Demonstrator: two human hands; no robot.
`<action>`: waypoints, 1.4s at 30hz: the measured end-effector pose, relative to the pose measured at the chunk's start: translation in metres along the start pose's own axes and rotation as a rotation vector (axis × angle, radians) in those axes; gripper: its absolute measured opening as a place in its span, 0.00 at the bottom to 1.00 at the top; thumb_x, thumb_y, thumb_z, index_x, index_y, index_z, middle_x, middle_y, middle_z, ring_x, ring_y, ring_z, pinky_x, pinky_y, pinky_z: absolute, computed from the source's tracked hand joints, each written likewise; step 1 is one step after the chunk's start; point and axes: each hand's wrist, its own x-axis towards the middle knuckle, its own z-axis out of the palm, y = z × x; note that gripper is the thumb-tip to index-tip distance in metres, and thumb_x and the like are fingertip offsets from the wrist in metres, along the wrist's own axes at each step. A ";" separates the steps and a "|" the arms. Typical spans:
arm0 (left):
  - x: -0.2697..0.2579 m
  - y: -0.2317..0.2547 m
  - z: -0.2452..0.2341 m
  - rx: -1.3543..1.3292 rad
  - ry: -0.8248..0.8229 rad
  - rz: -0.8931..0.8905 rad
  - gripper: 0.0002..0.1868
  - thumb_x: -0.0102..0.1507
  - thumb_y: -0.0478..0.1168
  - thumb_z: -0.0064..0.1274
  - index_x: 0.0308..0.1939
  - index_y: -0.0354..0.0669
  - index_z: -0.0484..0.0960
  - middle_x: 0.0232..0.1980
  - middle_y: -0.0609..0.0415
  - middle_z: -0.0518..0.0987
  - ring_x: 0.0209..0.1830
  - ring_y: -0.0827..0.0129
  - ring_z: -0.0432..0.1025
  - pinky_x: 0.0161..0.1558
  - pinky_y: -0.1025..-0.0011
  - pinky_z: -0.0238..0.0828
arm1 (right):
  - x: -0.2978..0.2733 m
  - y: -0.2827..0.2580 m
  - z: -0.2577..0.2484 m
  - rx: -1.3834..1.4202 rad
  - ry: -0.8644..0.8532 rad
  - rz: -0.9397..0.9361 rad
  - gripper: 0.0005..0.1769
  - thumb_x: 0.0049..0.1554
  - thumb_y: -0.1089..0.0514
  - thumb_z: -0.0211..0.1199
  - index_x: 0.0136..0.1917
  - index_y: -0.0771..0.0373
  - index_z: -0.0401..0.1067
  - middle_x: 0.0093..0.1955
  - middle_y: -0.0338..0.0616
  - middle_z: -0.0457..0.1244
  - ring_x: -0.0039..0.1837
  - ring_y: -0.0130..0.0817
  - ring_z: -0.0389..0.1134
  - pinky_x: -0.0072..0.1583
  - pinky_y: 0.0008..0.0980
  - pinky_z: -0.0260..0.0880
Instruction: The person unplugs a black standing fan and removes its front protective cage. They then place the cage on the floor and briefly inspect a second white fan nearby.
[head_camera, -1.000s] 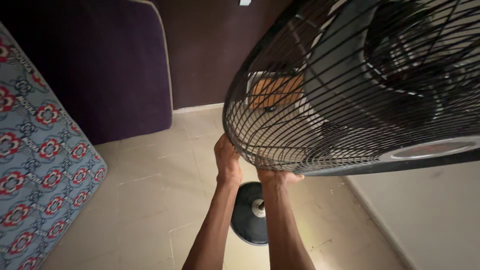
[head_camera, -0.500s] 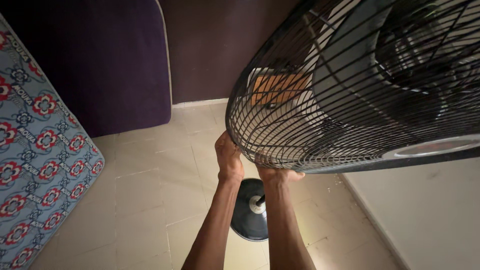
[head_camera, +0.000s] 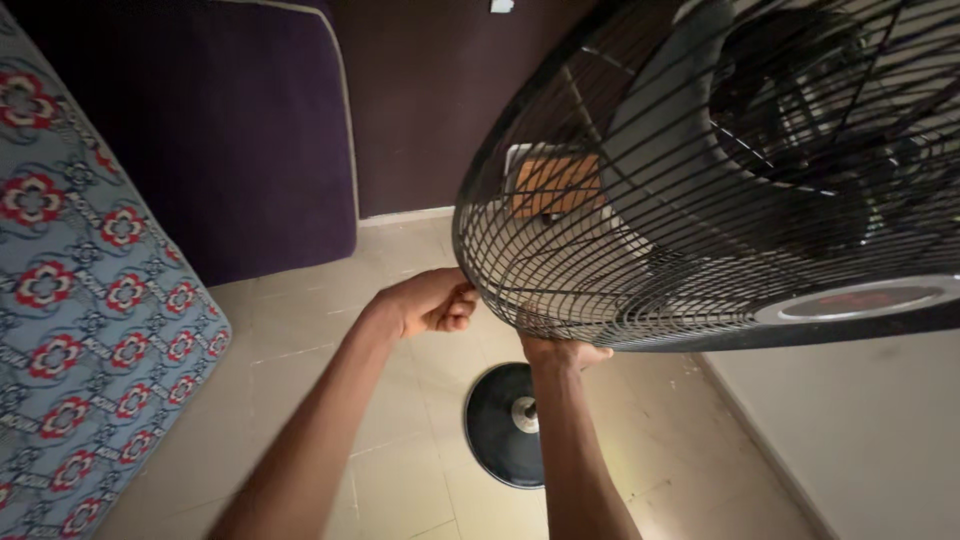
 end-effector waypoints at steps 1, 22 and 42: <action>-0.002 0.009 0.002 0.065 0.002 -0.035 0.19 0.71 0.47 0.37 0.25 0.49 0.67 0.19 0.64 0.65 0.20 0.78 0.67 0.22 0.82 0.66 | -0.003 0.000 0.002 -0.027 0.007 -0.001 0.66 0.48 0.11 0.09 0.79 0.48 0.59 0.80 0.49 0.54 0.78 0.58 0.55 0.70 0.69 0.59; 0.005 0.039 0.009 0.328 0.224 -0.160 0.09 0.70 0.38 0.48 0.42 0.36 0.81 0.37 0.50 0.84 0.33 0.70 0.81 0.27 0.81 0.74 | 0.011 -0.004 -0.014 -0.047 -0.026 -0.025 0.59 0.52 0.14 0.20 0.76 0.52 0.63 0.77 0.51 0.58 0.75 0.55 0.60 0.66 0.65 0.65; 0.036 -0.052 0.052 -0.469 0.656 0.342 0.14 0.70 0.43 0.41 0.49 0.43 0.80 0.40 0.58 0.81 0.36 0.75 0.72 0.38 0.75 0.69 | 0.069 -0.344 0.084 -0.514 -0.397 -0.923 0.39 0.67 0.40 0.41 0.74 0.74 0.66 0.71 0.63 0.66 0.67 0.56 0.72 0.66 0.53 0.79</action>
